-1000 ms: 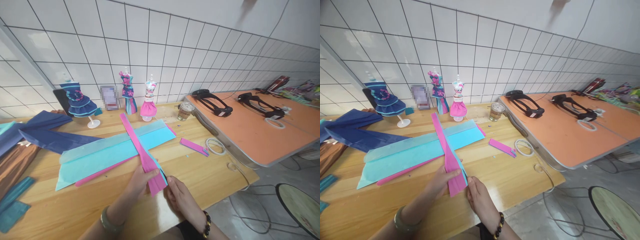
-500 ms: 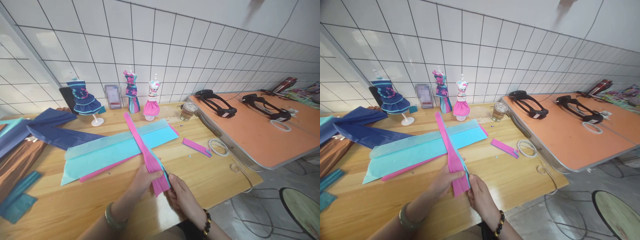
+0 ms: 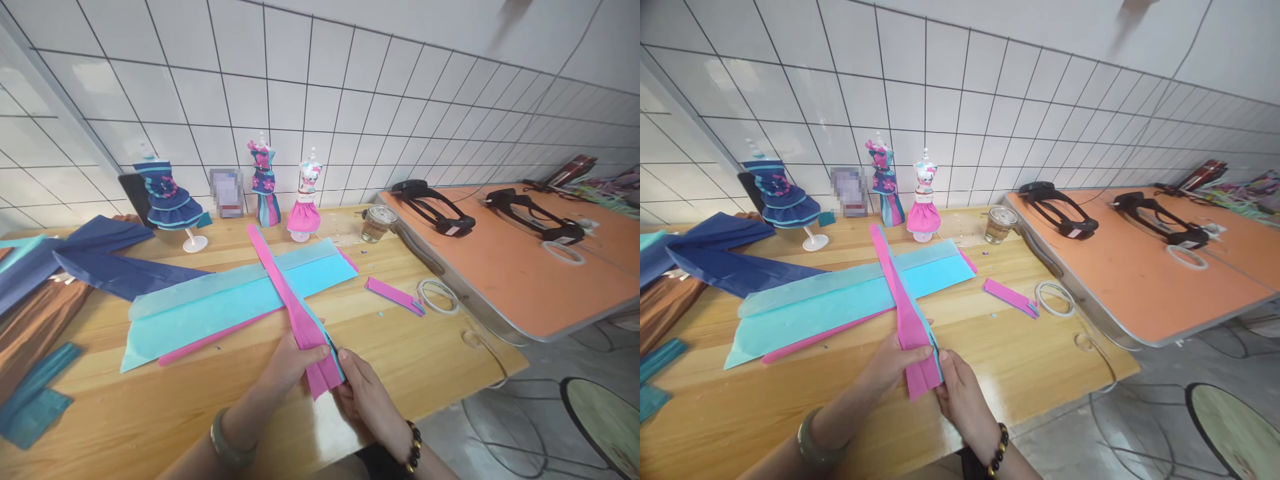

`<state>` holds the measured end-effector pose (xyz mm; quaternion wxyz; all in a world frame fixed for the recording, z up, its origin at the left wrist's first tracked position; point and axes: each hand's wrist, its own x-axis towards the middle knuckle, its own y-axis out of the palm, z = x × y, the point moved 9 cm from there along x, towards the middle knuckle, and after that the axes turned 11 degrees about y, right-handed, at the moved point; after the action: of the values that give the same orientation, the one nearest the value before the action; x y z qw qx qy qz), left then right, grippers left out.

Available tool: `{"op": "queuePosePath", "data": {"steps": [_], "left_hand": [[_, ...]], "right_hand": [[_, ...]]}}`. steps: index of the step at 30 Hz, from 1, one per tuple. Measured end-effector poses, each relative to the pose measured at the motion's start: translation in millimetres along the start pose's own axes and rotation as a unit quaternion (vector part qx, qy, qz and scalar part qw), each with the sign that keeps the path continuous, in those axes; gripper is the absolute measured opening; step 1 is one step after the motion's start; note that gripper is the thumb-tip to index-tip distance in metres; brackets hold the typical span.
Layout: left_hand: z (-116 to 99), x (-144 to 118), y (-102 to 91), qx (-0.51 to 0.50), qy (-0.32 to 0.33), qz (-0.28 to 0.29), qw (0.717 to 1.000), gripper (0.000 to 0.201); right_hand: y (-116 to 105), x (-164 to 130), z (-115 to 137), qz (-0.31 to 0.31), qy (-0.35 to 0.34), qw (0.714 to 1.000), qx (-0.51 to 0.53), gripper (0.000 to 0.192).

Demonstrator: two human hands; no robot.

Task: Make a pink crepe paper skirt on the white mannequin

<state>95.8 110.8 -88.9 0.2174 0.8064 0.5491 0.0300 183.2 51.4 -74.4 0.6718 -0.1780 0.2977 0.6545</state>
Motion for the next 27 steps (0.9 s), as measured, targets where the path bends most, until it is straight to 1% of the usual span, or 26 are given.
{"op": "queuePosePath", "data": {"steps": [11,14,17,19,21,24,27], "left_hand": [[-4,-1,2.9,-0.03,-0.005,-0.006,1.0,0.062],[-8,-1,1.5,-0.045,-0.015,-0.029,0.998,0.056],[-10,-1,-1.7,-0.057,-0.024,-0.058,0.996,0.052],[-11,0,-2.3,-0.06,-0.02,-0.063,0.996,0.051],[-12,0,-2.3,-0.062,-0.015,-0.063,0.996,0.049],[-12,0,-0.2,-0.062,-0.008,-0.051,0.997,0.046],[-11,0,1.4,-0.05,0.001,-0.034,0.998,0.048]], "right_hand": [[-3,-2,0,-0.017,0.001,0.999,-0.03,0.052],[-3,-2,0,-0.017,-0.001,0.999,-0.038,0.051],[-1,-3,-1,-0.01,-0.002,1.0,-0.023,0.051],[0,-4,1,-0.007,-0.009,1.0,-0.01,0.052],[2,-6,2,-0.005,-0.014,1.0,-0.001,0.051],[2,-7,0,-0.001,0.0,1.0,0.016,0.049],[0,-7,0,0.0,-0.001,1.0,0.023,0.048]]}}
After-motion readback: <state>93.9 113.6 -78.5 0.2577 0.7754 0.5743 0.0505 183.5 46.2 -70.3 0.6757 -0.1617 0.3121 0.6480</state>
